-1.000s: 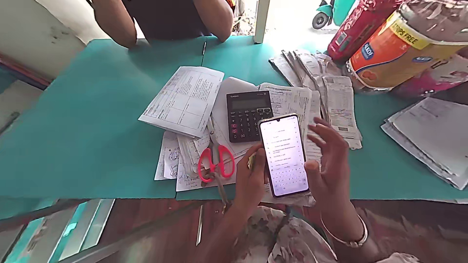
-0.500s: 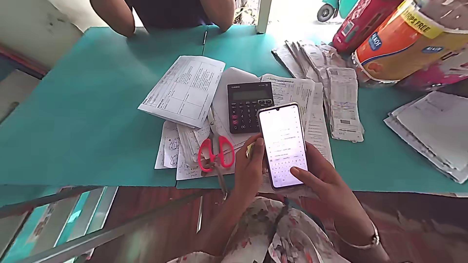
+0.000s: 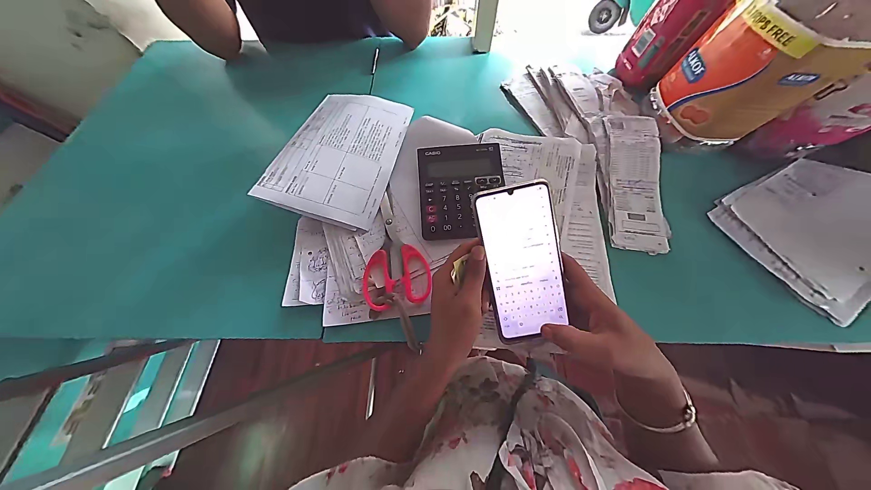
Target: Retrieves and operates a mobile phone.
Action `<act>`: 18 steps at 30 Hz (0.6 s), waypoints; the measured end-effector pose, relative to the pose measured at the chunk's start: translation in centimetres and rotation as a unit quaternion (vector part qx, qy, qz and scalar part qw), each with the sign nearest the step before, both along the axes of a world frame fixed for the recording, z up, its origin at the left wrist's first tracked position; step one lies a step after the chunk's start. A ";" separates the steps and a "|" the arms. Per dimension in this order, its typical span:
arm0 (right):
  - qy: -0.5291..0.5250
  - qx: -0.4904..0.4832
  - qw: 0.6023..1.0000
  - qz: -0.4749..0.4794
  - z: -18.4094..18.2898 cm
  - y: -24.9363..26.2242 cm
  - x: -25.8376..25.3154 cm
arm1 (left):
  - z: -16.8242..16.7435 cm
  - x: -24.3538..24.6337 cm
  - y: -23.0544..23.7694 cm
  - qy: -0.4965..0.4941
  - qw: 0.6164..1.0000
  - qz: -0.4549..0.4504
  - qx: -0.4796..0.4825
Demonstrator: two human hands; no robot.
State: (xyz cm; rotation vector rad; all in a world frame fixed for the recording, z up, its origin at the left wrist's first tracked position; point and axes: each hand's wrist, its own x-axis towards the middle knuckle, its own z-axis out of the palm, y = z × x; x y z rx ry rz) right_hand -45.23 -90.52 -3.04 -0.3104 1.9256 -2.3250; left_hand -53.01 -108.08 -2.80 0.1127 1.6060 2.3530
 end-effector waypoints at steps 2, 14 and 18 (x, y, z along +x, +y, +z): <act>-0.009 0.004 1.000 -0.008 0.0 -0.1 0.0 | 0.0 0.0 0.0 0.001 1.000 -0.002 0.004; -0.001 0.036 0.998 -0.055 0.0 -0.4 -0.1 | 0.0 0.0 0.1 -0.006 1.000 -0.004 0.007; -0.003 0.054 0.991 -0.121 0.2 -1.4 -0.1 | -0.2 0.0 0.1 0.006 1.000 -0.006 0.009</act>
